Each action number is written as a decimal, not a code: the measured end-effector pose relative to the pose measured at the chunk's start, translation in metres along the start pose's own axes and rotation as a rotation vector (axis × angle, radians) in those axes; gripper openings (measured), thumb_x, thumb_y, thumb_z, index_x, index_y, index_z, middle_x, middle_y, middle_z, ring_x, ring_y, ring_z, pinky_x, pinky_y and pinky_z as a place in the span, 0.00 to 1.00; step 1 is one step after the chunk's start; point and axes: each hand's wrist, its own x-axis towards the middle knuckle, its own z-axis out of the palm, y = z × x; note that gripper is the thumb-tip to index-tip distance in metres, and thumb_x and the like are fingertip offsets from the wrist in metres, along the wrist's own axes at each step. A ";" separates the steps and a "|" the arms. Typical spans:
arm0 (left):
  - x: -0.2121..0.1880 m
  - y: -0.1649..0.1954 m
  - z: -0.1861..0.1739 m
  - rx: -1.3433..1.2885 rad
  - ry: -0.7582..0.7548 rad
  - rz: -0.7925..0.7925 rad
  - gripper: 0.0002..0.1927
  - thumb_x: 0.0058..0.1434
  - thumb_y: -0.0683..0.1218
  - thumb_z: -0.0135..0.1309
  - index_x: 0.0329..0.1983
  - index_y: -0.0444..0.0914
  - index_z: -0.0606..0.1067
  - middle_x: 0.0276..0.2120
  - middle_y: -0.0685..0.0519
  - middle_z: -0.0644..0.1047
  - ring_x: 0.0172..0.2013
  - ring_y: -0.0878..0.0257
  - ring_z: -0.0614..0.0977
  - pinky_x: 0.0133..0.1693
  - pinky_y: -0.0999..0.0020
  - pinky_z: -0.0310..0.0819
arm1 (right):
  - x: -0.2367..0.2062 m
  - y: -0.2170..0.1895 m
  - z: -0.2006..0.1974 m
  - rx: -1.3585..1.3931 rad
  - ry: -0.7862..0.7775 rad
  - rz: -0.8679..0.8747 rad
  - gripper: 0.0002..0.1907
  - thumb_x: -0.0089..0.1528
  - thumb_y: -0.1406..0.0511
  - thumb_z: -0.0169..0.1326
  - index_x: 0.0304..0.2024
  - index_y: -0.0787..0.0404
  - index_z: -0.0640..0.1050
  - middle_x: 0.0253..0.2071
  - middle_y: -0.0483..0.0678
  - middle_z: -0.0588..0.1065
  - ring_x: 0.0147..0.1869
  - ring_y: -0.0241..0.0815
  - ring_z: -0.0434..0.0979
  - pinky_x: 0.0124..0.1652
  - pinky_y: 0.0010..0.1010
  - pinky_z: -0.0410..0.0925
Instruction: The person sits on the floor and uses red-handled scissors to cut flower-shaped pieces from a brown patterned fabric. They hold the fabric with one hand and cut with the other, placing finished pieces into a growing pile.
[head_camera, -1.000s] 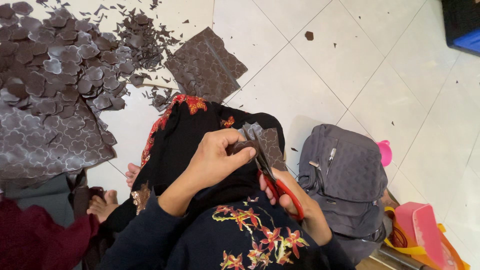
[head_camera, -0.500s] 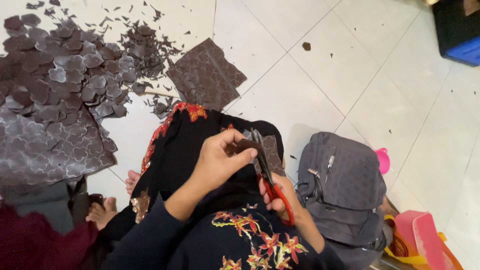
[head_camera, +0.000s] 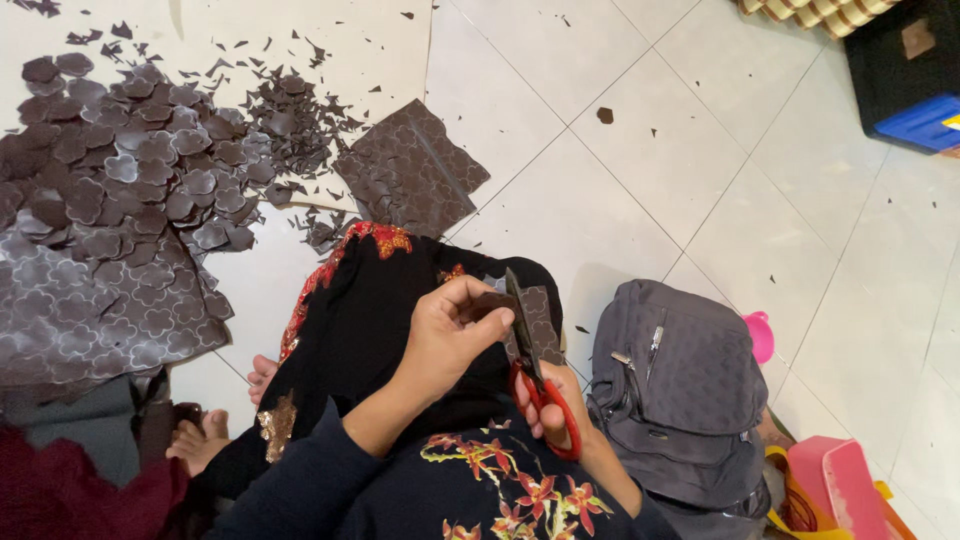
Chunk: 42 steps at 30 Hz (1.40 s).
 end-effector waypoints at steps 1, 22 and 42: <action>0.000 0.001 0.000 -0.014 0.008 -0.003 0.06 0.62 0.37 0.60 0.40 0.33 0.76 0.35 0.55 0.80 0.35 0.72 0.80 0.39 0.75 0.78 | 0.000 -0.001 -0.001 -0.029 -0.002 -0.002 0.55 0.31 0.20 0.51 0.30 0.61 0.72 0.19 0.37 0.68 0.18 0.27 0.67 0.19 0.18 0.60; 0.005 -0.001 -0.011 -0.027 0.022 -0.016 0.12 0.63 0.35 0.56 0.49 0.29 0.78 0.39 0.54 0.81 0.38 0.71 0.81 0.41 0.76 0.76 | 0.004 -0.027 0.001 -0.081 -0.048 -0.096 0.55 0.48 0.23 0.48 0.47 0.65 0.74 0.30 0.42 0.67 0.30 0.31 0.68 0.32 0.22 0.65; 0.000 -0.007 -0.008 -0.015 0.021 -0.042 0.10 0.64 0.35 0.57 0.48 0.29 0.80 0.38 0.53 0.81 0.38 0.71 0.81 0.42 0.76 0.78 | 0.001 0.004 -0.002 0.087 -0.010 0.009 0.52 0.36 0.23 0.55 0.34 0.63 0.72 0.20 0.41 0.66 0.19 0.28 0.65 0.20 0.18 0.59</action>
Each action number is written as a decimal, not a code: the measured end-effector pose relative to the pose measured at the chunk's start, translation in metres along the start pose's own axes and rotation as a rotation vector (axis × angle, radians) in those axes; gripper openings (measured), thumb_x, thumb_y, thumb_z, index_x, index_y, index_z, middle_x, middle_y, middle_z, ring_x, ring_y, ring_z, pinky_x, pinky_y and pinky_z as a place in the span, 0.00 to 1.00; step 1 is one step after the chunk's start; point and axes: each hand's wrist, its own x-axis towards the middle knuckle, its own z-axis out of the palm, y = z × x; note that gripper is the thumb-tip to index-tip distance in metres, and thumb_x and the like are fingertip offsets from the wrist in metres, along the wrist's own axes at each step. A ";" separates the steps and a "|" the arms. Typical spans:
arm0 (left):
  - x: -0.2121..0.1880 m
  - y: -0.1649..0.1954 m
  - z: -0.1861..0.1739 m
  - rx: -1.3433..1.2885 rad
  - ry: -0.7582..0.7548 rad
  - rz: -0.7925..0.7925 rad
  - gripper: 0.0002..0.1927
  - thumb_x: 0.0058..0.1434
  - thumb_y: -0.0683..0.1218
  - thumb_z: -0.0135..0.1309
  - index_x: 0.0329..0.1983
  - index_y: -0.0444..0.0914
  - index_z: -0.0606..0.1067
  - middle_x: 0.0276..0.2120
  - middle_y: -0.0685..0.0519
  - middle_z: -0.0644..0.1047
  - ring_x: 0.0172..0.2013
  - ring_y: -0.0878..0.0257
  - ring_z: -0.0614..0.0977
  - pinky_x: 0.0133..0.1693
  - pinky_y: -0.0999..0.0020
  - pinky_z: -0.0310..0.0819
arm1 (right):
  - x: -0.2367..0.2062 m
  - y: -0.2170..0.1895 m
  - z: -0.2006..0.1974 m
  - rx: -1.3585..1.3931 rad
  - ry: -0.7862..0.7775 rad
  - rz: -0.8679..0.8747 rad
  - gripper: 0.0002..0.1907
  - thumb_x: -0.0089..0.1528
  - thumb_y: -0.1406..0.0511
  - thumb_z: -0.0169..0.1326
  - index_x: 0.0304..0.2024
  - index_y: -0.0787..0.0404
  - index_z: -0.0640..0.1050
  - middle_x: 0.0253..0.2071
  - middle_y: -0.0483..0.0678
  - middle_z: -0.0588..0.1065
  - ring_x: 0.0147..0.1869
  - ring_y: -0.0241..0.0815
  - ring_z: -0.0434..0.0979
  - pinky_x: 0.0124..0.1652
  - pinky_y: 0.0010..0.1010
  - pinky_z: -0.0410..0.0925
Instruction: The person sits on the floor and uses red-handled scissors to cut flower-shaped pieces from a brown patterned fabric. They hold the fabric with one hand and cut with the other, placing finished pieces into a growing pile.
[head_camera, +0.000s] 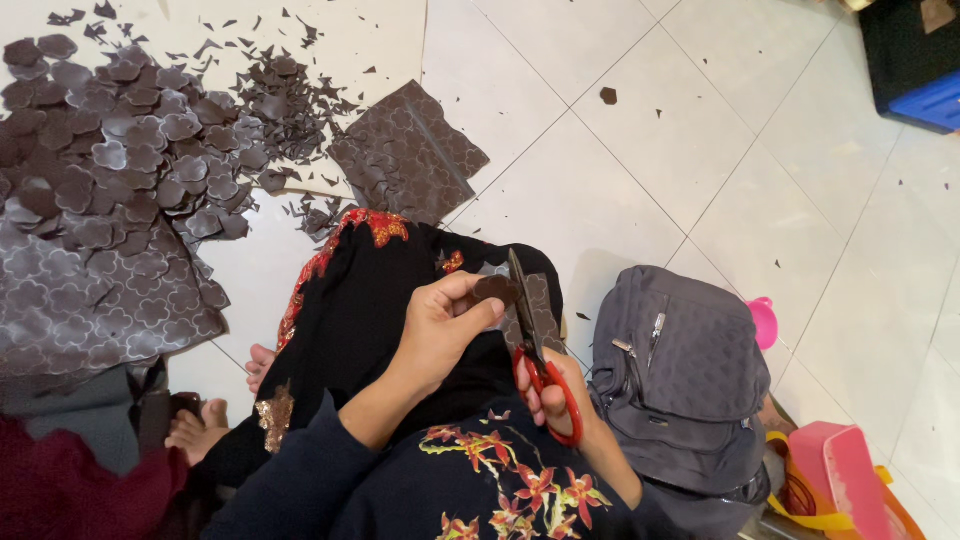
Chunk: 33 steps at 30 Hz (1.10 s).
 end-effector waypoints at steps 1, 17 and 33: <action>0.000 0.000 0.000 -0.012 -0.006 0.006 0.10 0.64 0.35 0.56 0.49 0.29 0.79 0.39 0.52 0.81 0.39 0.71 0.81 0.43 0.76 0.78 | 0.001 -0.001 0.000 0.003 0.009 -0.003 0.52 0.36 0.24 0.55 0.34 0.63 0.72 0.20 0.40 0.66 0.19 0.28 0.65 0.20 0.18 0.59; 0.000 0.013 -0.006 0.174 0.044 0.031 0.26 0.59 0.32 0.56 0.62 0.35 0.75 0.40 0.59 0.76 0.36 0.76 0.76 0.37 0.82 0.72 | -0.002 -0.040 0.002 -0.139 -0.100 -0.071 0.55 0.46 0.23 0.51 0.46 0.64 0.74 0.30 0.41 0.65 0.30 0.29 0.64 0.31 0.20 0.61; 0.000 0.016 -0.003 0.212 0.052 0.062 0.23 0.60 0.33 0.58 0.60 0.34 0.76 0.40 0.57 0.79 0.37 0.75 0.78 0.38 0.81 0.74 | -0.003 -0.020 -0.002 -0.021 -0.036 0.051 0.55 0.34 0.22 0.54 0.35 0.64 0.74 0.19 0.40 0.68 0.19 0.29 0.68 0.21 0.18 0.62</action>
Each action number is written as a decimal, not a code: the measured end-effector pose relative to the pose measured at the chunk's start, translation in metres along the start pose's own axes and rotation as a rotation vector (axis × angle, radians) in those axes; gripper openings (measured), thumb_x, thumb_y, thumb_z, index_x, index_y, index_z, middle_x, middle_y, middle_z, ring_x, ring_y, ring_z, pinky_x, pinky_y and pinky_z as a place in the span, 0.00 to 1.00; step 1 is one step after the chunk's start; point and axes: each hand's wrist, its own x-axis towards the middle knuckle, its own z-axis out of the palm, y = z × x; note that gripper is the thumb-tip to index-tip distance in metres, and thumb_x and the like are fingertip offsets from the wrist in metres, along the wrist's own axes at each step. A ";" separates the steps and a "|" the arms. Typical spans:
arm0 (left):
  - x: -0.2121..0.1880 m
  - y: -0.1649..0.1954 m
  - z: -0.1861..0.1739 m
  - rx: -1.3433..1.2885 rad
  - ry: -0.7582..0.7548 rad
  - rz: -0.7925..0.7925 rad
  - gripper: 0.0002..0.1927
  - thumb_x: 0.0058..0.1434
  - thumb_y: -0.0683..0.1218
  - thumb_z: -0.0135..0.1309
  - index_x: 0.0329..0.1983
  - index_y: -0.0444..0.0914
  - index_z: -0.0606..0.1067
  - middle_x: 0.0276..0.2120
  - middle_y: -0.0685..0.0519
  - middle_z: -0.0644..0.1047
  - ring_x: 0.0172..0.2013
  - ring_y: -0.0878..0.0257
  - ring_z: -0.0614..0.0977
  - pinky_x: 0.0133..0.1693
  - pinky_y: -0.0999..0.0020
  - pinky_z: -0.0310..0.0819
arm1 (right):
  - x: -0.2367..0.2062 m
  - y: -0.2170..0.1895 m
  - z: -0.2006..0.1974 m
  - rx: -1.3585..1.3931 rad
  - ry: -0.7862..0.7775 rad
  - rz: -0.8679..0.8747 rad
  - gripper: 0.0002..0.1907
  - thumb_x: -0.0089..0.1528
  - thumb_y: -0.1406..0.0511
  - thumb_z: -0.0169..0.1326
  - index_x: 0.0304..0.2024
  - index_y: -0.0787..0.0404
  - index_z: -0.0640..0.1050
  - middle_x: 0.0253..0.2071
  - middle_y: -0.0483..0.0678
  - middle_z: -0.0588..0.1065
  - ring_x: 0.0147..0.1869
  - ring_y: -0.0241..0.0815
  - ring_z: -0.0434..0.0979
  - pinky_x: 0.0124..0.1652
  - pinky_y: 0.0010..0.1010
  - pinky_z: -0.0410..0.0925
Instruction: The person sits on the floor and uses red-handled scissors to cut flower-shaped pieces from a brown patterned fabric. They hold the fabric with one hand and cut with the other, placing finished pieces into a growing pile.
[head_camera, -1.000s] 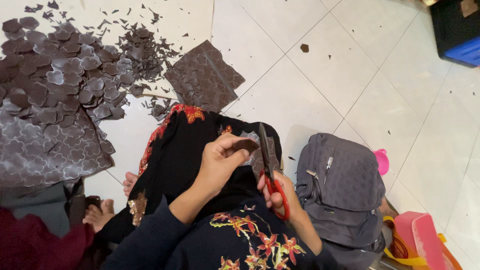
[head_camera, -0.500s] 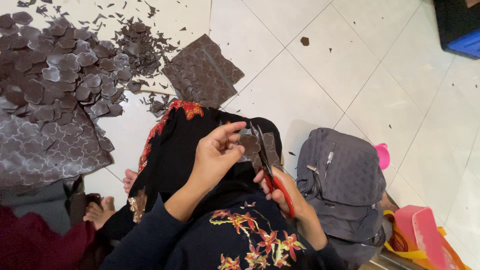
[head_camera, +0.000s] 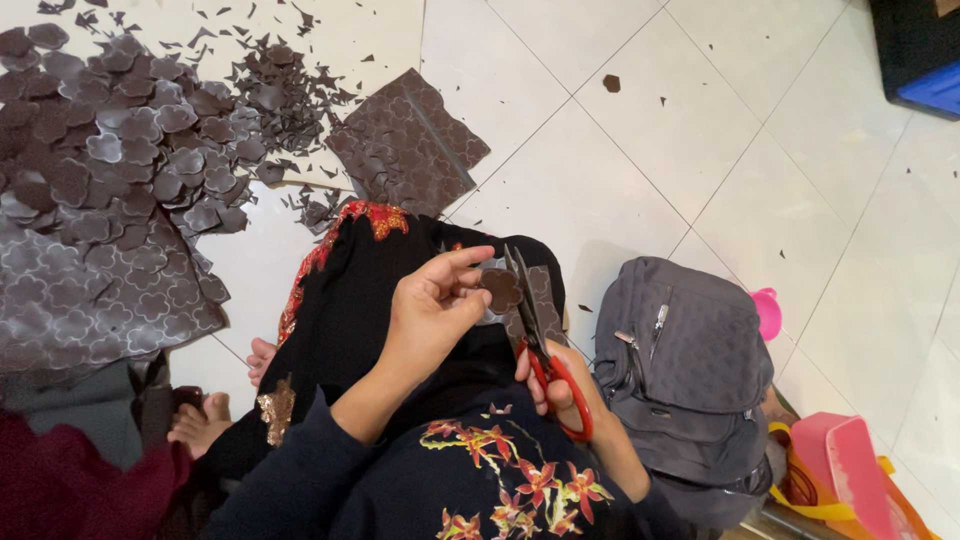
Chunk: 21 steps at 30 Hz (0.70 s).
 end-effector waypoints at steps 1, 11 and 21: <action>0.000 0.000 0.000 0.006 0.001 -0.003 0.22 0.60 0.33 0.58 0.59 0.34 0.76 0.40 0.56 0.80 0.37 0.75 0.79 0.39 0.81 0.75 | 0.000 0.001 -0.001 0.009 0.009 0.011 0.55 0.34 0.22 0.55 0.35 0.64 0.73 0.19 0.40 0.68 0.18 0.29 0.68 0.20 0.18 0.62; 0.003 -0.008 -0.004 -0.073 0.002 -0.003 0.15 0.61 0.34 0.57 0.52 0.32 0.77 0.38 0.55 0.80 0.37 0.73 0.79 0.39 0.79 0.76 | 0.003 0.004 0.003 -0.044 0.107 -0.040 0.51 0.45 0.26 0.54 0.40 0.66 0.73 0.21 0.42 0.66 0.21 0.31 0.65 0.23 0.21 0.60; -0.002 0.003 0.002 -0.133 -0.035 -0.041 0.14 0.65 0.36 0.55 0.53 0.32 0.77 0.40 0.53 0.82 0.39 0.71 0.82 0.41 0.76 0.80 | -0.002 -0.026 0.002 -0.176 -0.064 -0.130 0.55 0.46 0.23 0.49 0.48 0.64 0.75 0.29 0.40 0.65 0.31 0.29 0.64 0.31 0.21 0.60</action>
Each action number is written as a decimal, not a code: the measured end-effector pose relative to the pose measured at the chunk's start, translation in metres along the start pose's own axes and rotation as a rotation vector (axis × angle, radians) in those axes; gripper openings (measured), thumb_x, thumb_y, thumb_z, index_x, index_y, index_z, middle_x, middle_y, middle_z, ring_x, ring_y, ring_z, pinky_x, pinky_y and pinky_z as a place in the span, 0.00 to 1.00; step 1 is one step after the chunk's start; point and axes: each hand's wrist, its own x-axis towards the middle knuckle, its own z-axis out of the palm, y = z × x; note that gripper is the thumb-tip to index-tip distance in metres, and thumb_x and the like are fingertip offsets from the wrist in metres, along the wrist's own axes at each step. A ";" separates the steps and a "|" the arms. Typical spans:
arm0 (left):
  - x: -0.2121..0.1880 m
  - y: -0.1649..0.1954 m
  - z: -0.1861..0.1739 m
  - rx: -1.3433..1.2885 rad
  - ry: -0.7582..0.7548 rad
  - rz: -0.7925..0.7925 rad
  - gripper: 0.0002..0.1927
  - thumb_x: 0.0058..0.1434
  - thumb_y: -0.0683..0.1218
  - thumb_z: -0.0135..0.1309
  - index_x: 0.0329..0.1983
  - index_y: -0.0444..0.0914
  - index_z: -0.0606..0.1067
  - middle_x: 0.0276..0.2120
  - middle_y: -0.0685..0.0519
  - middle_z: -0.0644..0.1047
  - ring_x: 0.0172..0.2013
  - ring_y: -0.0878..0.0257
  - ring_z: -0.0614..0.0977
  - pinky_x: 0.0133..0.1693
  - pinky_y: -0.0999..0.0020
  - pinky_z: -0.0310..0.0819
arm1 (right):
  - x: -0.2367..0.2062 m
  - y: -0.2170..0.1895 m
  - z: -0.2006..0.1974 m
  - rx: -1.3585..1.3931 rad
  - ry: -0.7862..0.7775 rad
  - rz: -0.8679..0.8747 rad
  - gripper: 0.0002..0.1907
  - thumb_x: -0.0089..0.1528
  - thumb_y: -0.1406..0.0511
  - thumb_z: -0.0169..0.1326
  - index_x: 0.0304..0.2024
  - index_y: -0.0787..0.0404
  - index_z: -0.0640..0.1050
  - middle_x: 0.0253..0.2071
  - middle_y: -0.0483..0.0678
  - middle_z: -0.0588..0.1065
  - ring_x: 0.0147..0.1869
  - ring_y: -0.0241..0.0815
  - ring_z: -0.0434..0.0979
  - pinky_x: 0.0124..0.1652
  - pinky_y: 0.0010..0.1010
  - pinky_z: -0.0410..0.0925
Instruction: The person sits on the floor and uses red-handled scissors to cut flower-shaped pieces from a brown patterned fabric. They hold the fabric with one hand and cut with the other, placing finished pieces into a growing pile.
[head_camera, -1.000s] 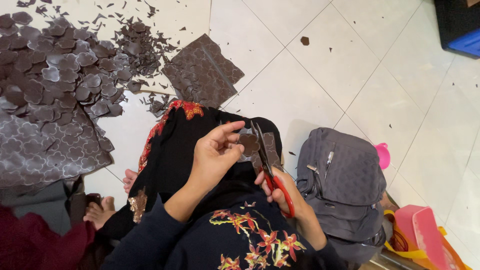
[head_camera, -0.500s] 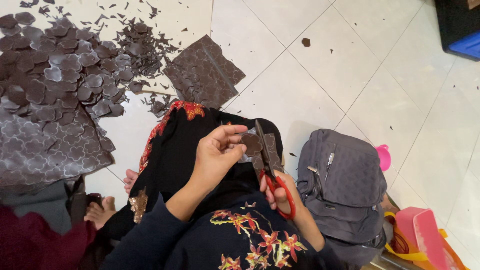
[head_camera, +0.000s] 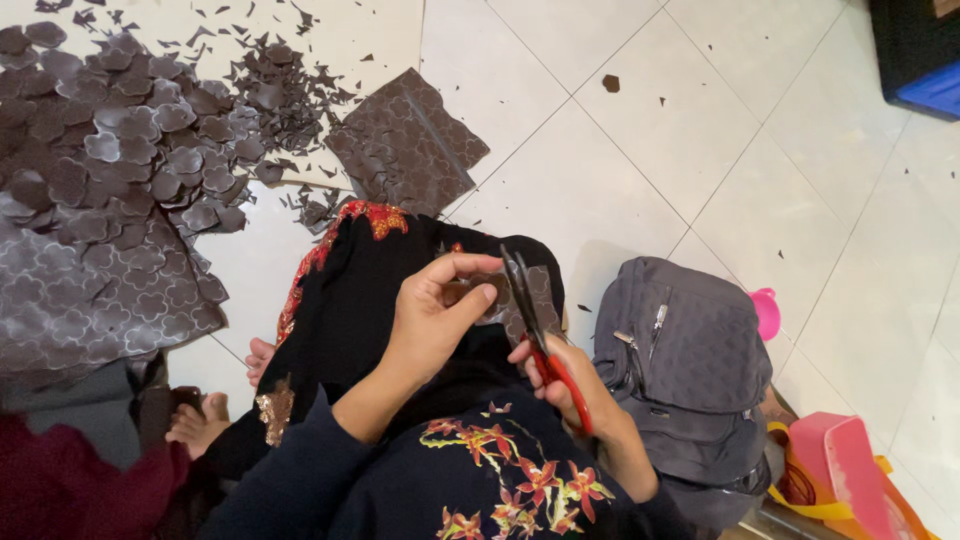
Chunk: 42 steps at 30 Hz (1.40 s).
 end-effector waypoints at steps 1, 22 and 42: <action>-0.001 0.002 0.002 0.017 0.003 -0.004 0.15 0.64 0.35 0.56 0.54 0.32 0.77 0.41 0.53 0.82 0.39 0.71 0.82 0.42 0.77 0.80 | 0.000 -0.002 0.001 0.016 -0.014 0.020 0.56 0.45 0.23 0.50 0.47 0.65 0.75 0.29 0.40 0.64 0.30 0.29 0.63 0.30 0.21 0.59; -0.005 0.004 0.012 0.032 0.041 0.158 0.24 0.63 0.33 0.58 0.62 0.33 0.69 0.39 0.54 0.79 0.38 0.72 0.80 0.41 0.78 0.76 | -0.001 0.012 0.010 0.098 0.027 0.107 0.58 0.32 0.20 0.50 0.37 0.62 0.73 0.21 0.38 0.67 0.22 0.27 0.67 0.24 0.17 0.62; -0.006 0.002 0.012 -0.030 0.022 0.118 0.23 0.64 0.33 0.57 0.62 0.33 0.69 0.42 0.52 0.79 0.41 0.71 0.80 0.43 0.77 0.77 | -0.005 0.029 0.008 0.257 0.036 0.138 0.53 0.31 0.25 0.60 0.32 0.63 0.73 0.19 0.39 0.68 0.19 0.28 0.66 0.21 0.18 0.61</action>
